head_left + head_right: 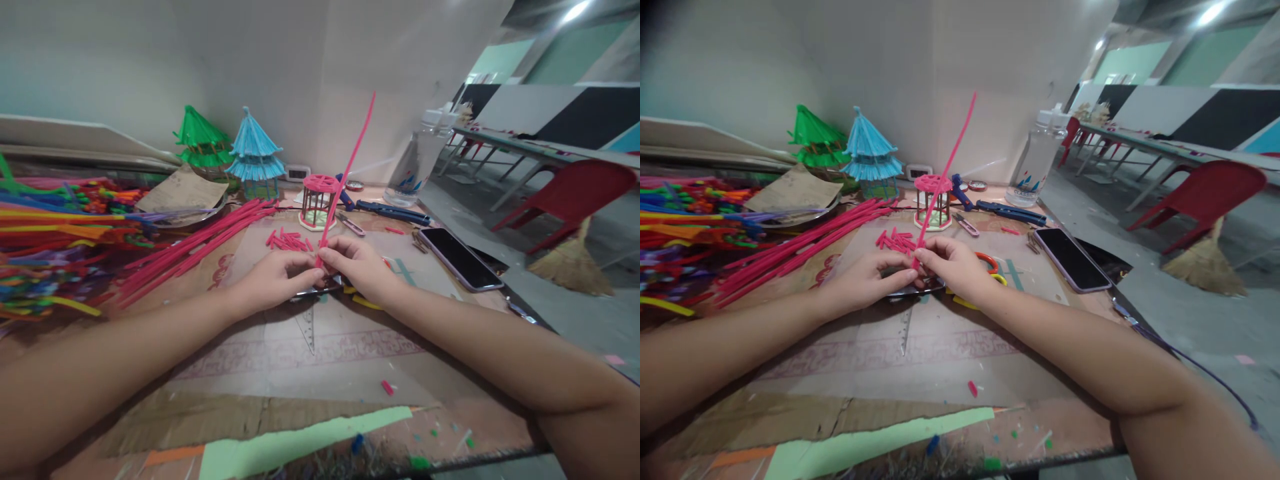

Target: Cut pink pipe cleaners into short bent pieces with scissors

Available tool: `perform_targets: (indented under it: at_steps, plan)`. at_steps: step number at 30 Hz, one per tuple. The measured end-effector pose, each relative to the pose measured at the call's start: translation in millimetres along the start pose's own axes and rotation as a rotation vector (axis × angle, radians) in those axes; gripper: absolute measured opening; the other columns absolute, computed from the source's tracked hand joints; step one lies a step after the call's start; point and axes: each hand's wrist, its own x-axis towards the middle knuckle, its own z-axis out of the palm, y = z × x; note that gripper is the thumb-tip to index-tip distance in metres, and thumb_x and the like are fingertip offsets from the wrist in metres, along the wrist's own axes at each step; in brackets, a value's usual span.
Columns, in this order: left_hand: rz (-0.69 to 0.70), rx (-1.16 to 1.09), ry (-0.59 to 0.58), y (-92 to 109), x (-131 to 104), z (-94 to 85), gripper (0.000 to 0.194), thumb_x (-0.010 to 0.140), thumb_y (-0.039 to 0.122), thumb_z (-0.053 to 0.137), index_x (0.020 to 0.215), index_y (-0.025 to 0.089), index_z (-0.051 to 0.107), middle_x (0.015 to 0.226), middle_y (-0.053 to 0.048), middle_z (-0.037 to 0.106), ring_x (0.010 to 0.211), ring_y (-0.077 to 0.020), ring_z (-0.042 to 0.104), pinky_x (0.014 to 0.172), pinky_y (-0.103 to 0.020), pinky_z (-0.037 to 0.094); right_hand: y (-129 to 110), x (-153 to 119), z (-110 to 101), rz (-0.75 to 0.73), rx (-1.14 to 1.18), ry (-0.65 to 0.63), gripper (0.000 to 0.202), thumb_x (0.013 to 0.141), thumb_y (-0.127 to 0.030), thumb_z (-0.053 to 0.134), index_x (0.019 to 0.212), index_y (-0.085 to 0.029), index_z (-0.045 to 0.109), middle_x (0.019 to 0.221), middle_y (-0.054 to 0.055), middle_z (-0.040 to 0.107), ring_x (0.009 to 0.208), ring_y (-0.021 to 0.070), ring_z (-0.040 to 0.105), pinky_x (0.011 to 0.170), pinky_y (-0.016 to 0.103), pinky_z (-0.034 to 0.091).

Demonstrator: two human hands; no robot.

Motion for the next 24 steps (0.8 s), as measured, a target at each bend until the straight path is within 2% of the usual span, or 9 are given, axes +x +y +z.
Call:
perform_targets:
  at_steps: [6,9,13,19,24]
  plan:
    - [-0.020,-0.062,0.021,-4.5,0.8,1.2,0.025,0.091,0.033,0.056,0.083,0.014,0.071,0.082,-0.004,0.074,0.077,-0.0162,0.067,0.071,-0.024,0.050,-0.6,0.2,1.4,0.010,-0.020,0.038,0.029,0.077,-0.044,0.070,0.078,-0.018,0.059,0.064,-0.004,0.059,0.056,0.0098,0.053,0.051,0.022,0.042]
    - [-0.056,-0.172,0.012,-5.8,1.3,0.7,0.037,0.094,0.041,0.050,0.082,0.013,0.071,0.084,-0.007,0.074,0.078,-0.0176,0.066,0.071,-0.025,0.049,-0.3,0.3,0.7,0.005,-0.047,0.056,0.029,0.078,-0.045,0.070,0.079,-0.018,0.060,0.065,-0.004,0.059,0.056,0.0097,0.053,0.050,0.021,0.041]
    - [-0.126,-0.278,0.016,-5.8,1.6,-1.4,0.049,0.094,0.047,0.045,0.076,0.011,0.073,0.078,-0.008,0.072,0.068,-0.0165,0.062,0.064,-0.025,0.046,-1.0,0.2,0.3,0.022,-0.042,0.051,0.031,0.079,-0.048,0.069,0.080,-0.018,0.059,0.066,-0.003,0.060,0.056,0.0099,0.054,0.048,0.021,0.040]
    - [-0.131,-0.346,-0.022,-8.2,3.0,0.6,0.046,0.090,0.052,0.052,0.078,0.012,0.070,0.077,-0.007,0.071,0.069,-0.0168,0.062,0.064,-0.025,0.046,-2.9,0.5,3.3,0.060,-0.017,0.054,0.037,0.073,-0.050,0.074,0.079,-0.018,0.058,0.064,-0.005,0.058,0.054,0.0098,0.055,0.048,0.022,0.040]
    - [-0.118,-0.290,-0.011,-7.9,3.9,2.7,0.036,0.091,0.043,0.054,0.078,0.013,0.068,0.076,-0.006,0.070,0.069,-0.0150,0.062,0.064,-0.023,0.046,-1.1,1.1,5.4,0.045,-0.012,0.027,0.035,0.075,-0.050,0.072,0.077,-0.019,0.056,0.062,-0.005,0.059,0.054,0.0104,0.057,0.049,0.022,0.041]
